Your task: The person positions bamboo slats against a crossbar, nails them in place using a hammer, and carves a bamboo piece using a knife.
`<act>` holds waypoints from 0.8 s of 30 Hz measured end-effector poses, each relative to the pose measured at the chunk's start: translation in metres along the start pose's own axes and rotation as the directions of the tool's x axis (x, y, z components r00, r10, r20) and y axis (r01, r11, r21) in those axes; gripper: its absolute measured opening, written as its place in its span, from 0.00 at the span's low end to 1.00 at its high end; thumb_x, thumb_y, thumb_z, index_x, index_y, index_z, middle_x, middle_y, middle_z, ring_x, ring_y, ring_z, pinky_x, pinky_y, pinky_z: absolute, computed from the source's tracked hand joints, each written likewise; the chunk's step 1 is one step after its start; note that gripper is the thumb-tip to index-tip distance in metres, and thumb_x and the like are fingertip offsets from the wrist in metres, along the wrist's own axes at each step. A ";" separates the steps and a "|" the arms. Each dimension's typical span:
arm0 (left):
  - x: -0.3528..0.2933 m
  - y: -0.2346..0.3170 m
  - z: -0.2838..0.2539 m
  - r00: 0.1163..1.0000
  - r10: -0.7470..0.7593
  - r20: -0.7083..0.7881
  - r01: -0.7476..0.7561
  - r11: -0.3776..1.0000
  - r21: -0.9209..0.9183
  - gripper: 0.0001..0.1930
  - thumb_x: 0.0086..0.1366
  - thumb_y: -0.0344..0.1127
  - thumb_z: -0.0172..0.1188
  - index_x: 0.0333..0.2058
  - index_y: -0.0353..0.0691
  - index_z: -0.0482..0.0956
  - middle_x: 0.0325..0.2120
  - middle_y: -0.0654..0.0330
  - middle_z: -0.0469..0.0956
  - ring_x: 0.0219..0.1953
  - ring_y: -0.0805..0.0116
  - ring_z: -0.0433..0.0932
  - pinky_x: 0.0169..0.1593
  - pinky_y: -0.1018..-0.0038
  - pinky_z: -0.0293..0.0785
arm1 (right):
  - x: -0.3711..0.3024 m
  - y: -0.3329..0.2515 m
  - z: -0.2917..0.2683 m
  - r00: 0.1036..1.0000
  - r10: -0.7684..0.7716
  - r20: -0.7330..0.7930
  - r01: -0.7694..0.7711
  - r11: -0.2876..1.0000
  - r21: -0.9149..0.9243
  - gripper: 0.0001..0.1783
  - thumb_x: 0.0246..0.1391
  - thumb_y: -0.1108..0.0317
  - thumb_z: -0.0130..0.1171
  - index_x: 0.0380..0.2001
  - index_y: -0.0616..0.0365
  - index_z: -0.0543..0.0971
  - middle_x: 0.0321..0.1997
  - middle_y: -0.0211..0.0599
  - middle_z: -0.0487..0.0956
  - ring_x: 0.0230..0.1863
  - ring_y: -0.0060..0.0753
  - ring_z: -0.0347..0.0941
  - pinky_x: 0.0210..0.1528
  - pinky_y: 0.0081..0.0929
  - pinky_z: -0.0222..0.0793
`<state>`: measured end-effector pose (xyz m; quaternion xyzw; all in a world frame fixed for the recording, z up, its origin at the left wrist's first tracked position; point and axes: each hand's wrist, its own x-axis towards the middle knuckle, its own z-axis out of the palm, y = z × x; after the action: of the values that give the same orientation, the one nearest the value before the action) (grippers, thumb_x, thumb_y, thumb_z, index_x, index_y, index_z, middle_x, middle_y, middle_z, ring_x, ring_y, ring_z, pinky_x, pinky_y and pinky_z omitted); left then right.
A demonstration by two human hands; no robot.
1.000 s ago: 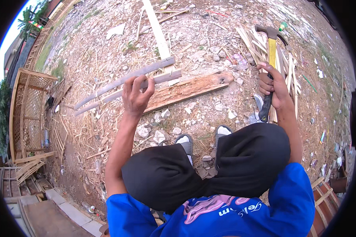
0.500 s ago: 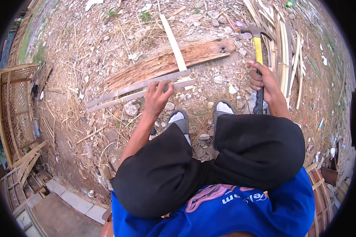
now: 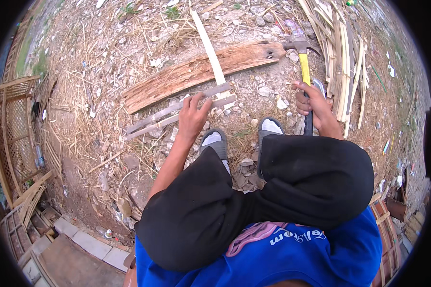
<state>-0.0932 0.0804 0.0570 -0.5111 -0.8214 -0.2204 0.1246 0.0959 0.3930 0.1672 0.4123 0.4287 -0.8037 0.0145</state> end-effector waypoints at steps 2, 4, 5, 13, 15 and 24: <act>0.004 -0.001 -0.001 1.000 -0.003 0.012 0.003 1.000 0.023 0.17 0.53 0.25 0.61 0.41 0.50 0.82 0.47 0.60 0.76 0.46 0.55 0.75 0.43 0.65 0.80 | 0.000 0.002 -0.001 1.000 0.001 -0.008 -0.001 1.000 -0.001 0.12 0.64 0.59 0.58 0.39 0.56 0.72 0.13 0.13 0.54 0.11 0.10 0.47 0.13 0.16 0.45; 0.011 -0.004 -0.009 1.000 -0.011 0.011 0.010 1.000 0.026 0.18 0.52 0.24 0.62 0.42 0.49 0.82 0.47 0.61 0.76 0.46 0.55 0.75 0.43 0.65 0.80 | -0.001 0.003 0.002 0.998 0.022 -0.056 -0.023 1.000 -0.021 0.11 0.66 0.59 0.55 0.40 0.55 0.73 0.13 0.13 0.54 0.10 0.09 0.46 0.13 0.16 0.45; 0.014 -0.006 -0.014 1.000 -0.020 0.011 0.020 0.999 0.026 0.19 0.50 0.24 0.63 0.43 0.49 0.81 0.47 0.61 0.76 0.46 0.55 0.75 0.42 0.65 0.80 | -0.003 0.003 0.004 0.998 0.018 -0.052 -0.019 1.000 -0.019 0.11 0.66 0.59 0.55 0.40 0.55 0.73 0.13 0.13 0.54 0.10 0.09 0.46 0.13 0.16 0.45; 0.081 -0.028 -0.078 0.964 -0.094 -0.249 0.109 0.993 0.048 0.15 0.58 0.30 0.69 0.43 0.36 0.77 0.35 0.53 0.80 0.37 0.54 0.76 0.40 0.61 0.74 | -0.008 0.011 0.002 0.999 0.023 -0.036 -0.025 0.997 -0.067 0.13 0.60 0.58 0.62 0.35 0.49 0.69 0.13 0.13 0.54 0.10 0.10 0.48 0.13 0.18 0.44; 0.102 -0.036 -0.096 0.944 -0.223 -0.242 0.240 0.970 0.041 0.16 0.58 0.31 0.69 0.44 0.37 0.79 0.33 0.54 0.81 0.37 0.55 0.77 0.38 0.62 0.75 | -0.008 0.013 -0.001 0.998 0.033 -0.060 -0.037 0.996 -0.077 0.12 0.60 0.59 0.62 0.34 0.49 0.70 0.12 0.13 0.54 0.10 0.11 0.48 0.12 0.19 0.44; 0.195 -0.065 -0.244 0.791 -0.590 -0.160 0.521 0.787 -0.329 0.18 0.59 0.42 0.74 0.40 0.33 0.84 0.27 0.63 0.83 0.29 0.77 0.79 0.33 0.77 0.75 | -0.012 0.019 -0.002 0.999 -0.010 -0.051 0.006 0.996 -0.086 0.10 0.64 0.59 0.57 0.35 0.52 0.70 0.12 0.16 0.54 0.09 0.12 0.48 0.11 0.19 0.44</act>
<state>-0.2428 0.0888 0.3385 -0.2237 -0.8751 -0.4201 0.0874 0.1122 0.3779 0.1616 0.4304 0.4646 -0.7737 0.0179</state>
